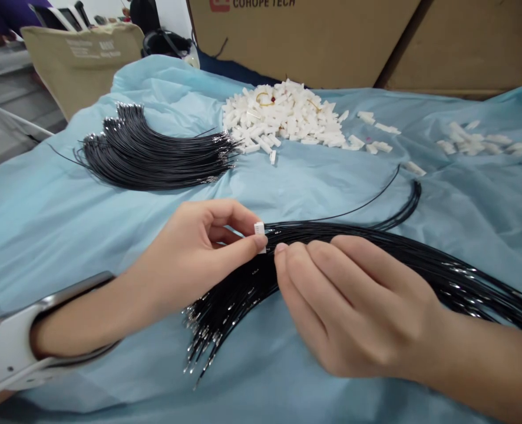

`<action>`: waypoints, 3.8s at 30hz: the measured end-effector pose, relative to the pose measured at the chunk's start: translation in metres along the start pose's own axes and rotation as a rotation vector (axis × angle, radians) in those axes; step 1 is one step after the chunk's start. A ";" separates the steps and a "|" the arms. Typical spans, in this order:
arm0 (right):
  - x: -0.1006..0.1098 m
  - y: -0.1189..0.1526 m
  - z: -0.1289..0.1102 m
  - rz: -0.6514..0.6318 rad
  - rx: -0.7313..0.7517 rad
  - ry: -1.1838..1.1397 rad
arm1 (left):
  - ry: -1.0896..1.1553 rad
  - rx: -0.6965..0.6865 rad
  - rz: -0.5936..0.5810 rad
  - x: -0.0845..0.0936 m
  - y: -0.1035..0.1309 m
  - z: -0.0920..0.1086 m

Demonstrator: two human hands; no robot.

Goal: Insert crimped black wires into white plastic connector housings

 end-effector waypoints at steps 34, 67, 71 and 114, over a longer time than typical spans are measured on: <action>-0.012 0.019 0.027 -0.002 -0.211 -0.202 | 0.133 0.071 -0.108 -0.001 -0.003 -0.009; -0.020 0.021 0.026 -0.015 -0.266 -0.319 | 0.138 0.064 -0.159 -0.005 -0.003 -0.009; -0.018 0.022 0.029 0.034 -0.324 -0.325 | 0.138 0.062 -0.171 -0.005 -0.003 -0.009; -0.025 0.012 0.016 -0.207 -0.169 -0.073 | -0.237 -0.308 0.028 -0.006 0.012 0.015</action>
Point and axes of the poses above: each hand's wrist, its own y-axis away from the middle knuckle, its own x-axis out of the back of the hand, z = x × y, the point moved 9 cm from there along -y, towards the middle knuckle, and after that the axes turned 11 degrees about x, right-handed, at the moved point
